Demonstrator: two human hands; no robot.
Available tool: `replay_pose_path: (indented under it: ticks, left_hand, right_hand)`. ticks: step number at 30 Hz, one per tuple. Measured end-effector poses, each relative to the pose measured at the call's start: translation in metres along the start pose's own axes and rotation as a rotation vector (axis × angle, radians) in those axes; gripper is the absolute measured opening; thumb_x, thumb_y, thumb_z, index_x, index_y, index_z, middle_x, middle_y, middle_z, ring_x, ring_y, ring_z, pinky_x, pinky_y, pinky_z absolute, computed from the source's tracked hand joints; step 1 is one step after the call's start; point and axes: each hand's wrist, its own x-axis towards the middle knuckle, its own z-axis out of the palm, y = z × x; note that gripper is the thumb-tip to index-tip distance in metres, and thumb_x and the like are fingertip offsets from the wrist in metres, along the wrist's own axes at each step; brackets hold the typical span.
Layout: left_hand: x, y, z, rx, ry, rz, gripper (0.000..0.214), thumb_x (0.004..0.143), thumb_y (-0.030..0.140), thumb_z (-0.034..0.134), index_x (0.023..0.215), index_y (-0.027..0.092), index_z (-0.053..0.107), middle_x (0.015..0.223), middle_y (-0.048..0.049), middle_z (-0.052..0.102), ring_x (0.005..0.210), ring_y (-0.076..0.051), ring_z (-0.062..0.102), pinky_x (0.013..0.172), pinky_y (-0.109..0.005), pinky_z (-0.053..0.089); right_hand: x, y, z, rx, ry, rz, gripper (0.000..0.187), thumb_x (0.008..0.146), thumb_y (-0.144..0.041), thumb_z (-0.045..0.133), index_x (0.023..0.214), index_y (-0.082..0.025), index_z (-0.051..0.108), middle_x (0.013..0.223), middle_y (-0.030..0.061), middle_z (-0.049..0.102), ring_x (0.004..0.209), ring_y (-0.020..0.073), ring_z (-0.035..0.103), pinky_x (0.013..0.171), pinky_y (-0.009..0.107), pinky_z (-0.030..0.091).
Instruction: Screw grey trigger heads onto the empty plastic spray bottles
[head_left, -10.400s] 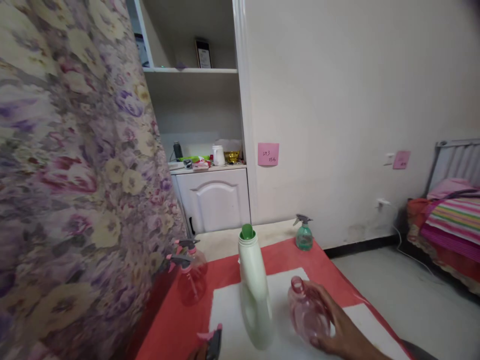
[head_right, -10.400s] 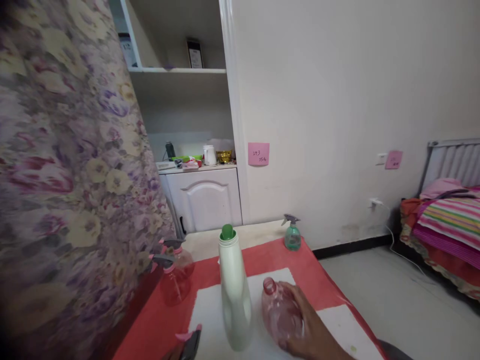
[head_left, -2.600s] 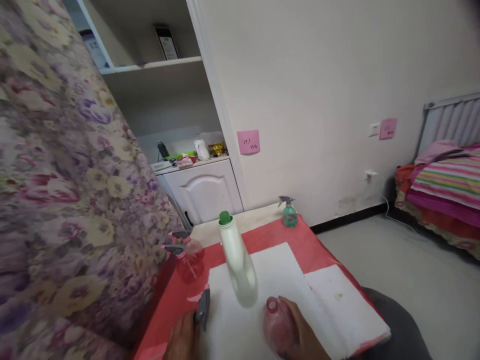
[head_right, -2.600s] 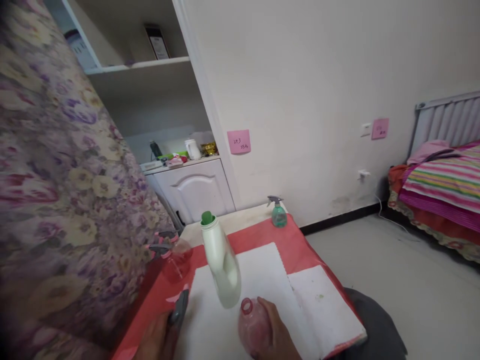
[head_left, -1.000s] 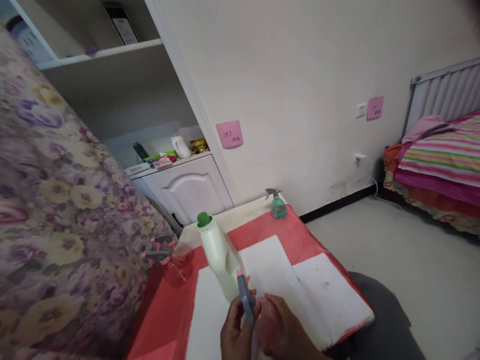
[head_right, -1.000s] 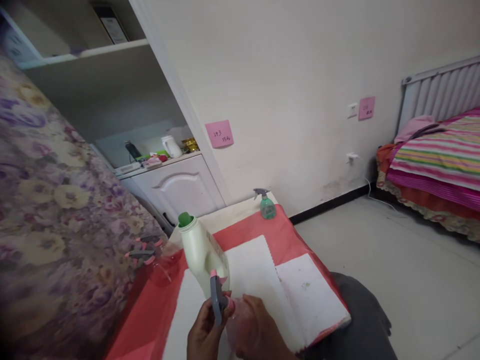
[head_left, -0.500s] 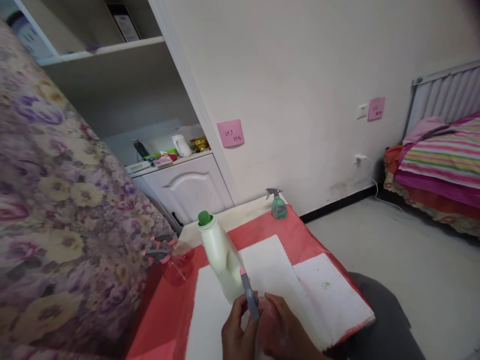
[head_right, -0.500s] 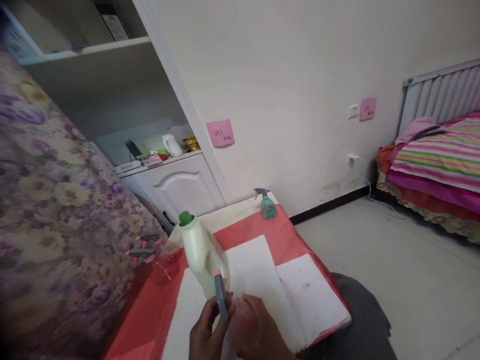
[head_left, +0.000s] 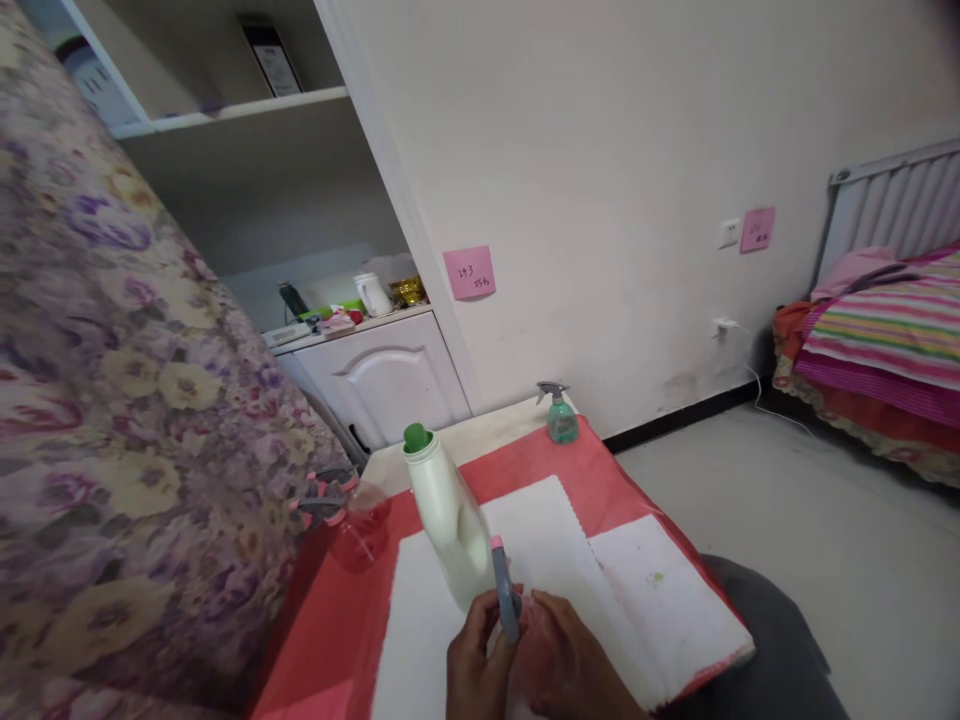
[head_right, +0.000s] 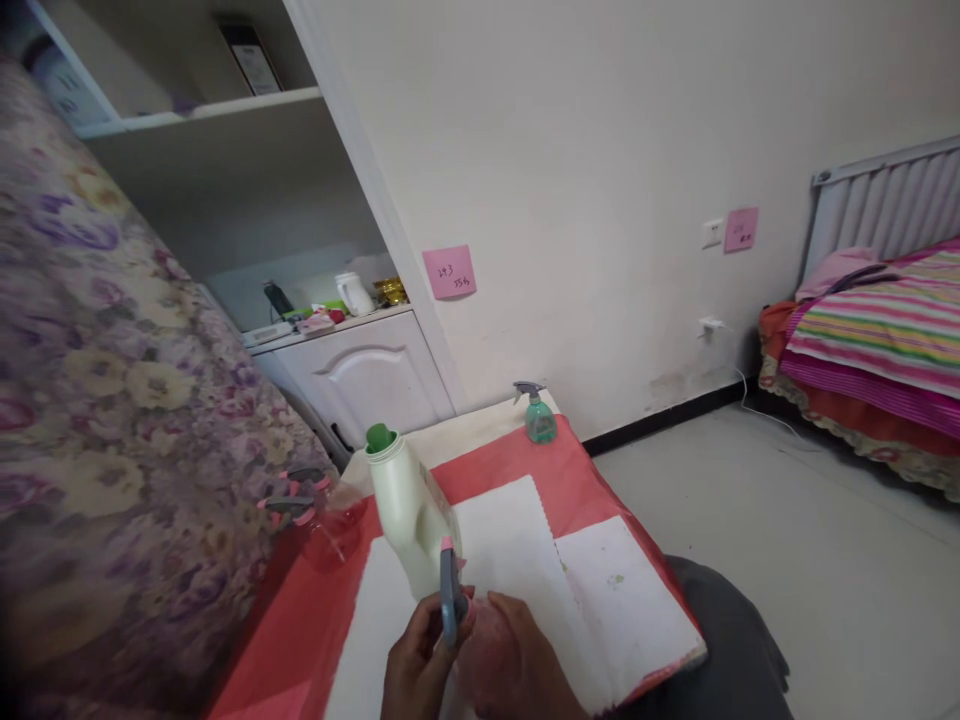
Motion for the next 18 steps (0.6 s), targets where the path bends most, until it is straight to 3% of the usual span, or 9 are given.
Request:
replay_pose_path:
  ticks: [4,9,12,14,18]
  left_hand:
    - [0.001,0.007,-0.005,0.053,-0.074,0.041,0.029,0.077,0.045,0.072,0.095,0.022,0.070,0.108,-0.0071,0.077,0.099,-0.026,0.071,0.087,-0.033,0.056]
    - [-0.001,-0.004,-0.004,0.025,-0.037,0.020,0.030,0.077,0.043,0.073,0.098,0.023,0.069,0.111,-0.0076,0.076,0.102,-0.026,0.070,0.091,-0.034,0.055]
    - [-0.001,-0.014,-0.002,-0.013,-0.035,0.011,0.031,0.077,0.043,0.073,0.099,0.022,0.069,0.113,-0.0082,0.076,0.102,-0.026,0.070,0.092,-0.035,0.055]
    - [-0.002,-0.021,-0.001,-0.036,-0.030,0.032,0.030,0.078,0.043,0.073,0.100,0.023,0.069,0.114,-0.0083,0.075,0.104,-0.026,0.070,0.093,-0.035,0.055]
    - [-0.002,-0.028,0.001,-0.092,-0.016,0.080,0.030,0.077,0.041,0.073,0.100,0.022,0.068,0.108,-0.0089,0.076,0.100,-0.026,0.071,0.091,-0.035,0.056]
  right_hand:
    - [-0.001,0.007,0.006,-0.011,0.040,0.028,0.084,0.055,-0.025,0.084,0.132,-0.031,0.050,0.133,0.0096,0.061,0.123,0.0335,0.059,0.104,0.049,0.049]
    - [-0.005,0.003,-0.002,-0.048,0.041,0.063,0.084,0.056,-0.026,0.083,0.134,-0.028,0.051,0.133,0.0112,0.061,0.123,0.0348,0.058,0.103,0.048,0.049]
    - [0.001,-0.024,-0.016,-0.091,0.042,0.034,0.073,0.065,-0.029,0.076,0.133,-0.023,0.051,0.136,0.0124,0.057,0.128,0.0328,0.053,0.111,0.048,0.041]
    - [0.010,-0.051,-0.022,-0.143,0.022,-0.015,0.048,0.078,-0.030,0.064,0.125,-0.024,0.058,0.126,0.0102,0.059,0.118,0.0272,0.058,0.102,0.042,0.047]
    - [0.028,-0.094,-0.015,-0.171,-0.036,-0.059,0.034,0.082,-0.027,0.061,0.115,-0.025,0.064,0.101,0.0050,0.059,0.090,0.0207,0.059,0.085,0.035,0.050]
